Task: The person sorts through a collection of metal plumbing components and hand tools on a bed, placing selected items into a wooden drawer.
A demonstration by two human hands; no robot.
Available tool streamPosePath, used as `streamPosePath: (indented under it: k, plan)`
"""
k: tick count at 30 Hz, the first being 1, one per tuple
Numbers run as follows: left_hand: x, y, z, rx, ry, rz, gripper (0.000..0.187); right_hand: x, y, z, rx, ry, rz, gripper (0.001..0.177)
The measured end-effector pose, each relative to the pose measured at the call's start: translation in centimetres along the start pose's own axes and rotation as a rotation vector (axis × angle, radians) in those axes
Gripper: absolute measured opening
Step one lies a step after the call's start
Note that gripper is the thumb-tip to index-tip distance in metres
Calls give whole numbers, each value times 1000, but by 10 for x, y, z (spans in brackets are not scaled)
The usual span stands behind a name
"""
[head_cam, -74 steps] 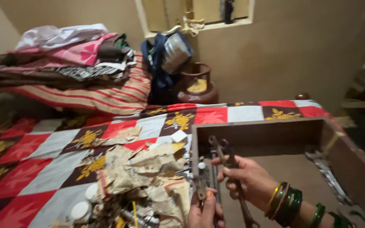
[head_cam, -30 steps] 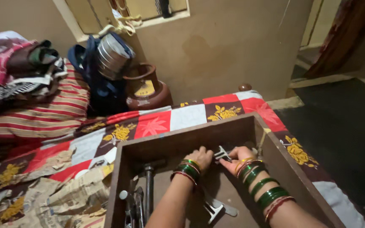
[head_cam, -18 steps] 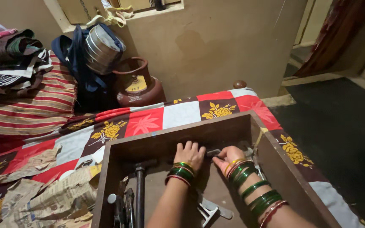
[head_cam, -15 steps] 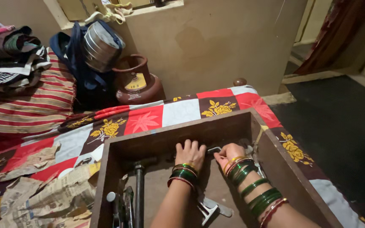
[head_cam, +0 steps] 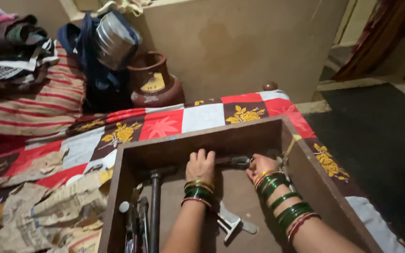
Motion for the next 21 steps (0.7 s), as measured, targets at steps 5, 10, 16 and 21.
streamPosePath:
  k: [5, 10, 16, 21]
  plan:
    - [0, -15, 2, -156, -16, -200, 35, 7, -1, -9, 23, -230, 177, 54]
    - [4, -7, 11, -83, -8, -159, 19, -28, 2, 13, -6, -166, 35, 39]
    - [-6, -8, 9, -132, 86, 58, 14, -50, 0, 25, -261, -180, 166, 34]
    - [-7, -15, 3, -99, 92, 214, 22, -47, -7, 18, -227, -195, 268, 36]
Point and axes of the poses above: each hand's wrist, its own x-axis towards the middle knuckle, its own y-axis out of the palm, z = x × y, the point moved 1 cm from there along x, towards the middle knuckle, and after that the axes turned 5 degrees about -x, right-handed, at the moved point
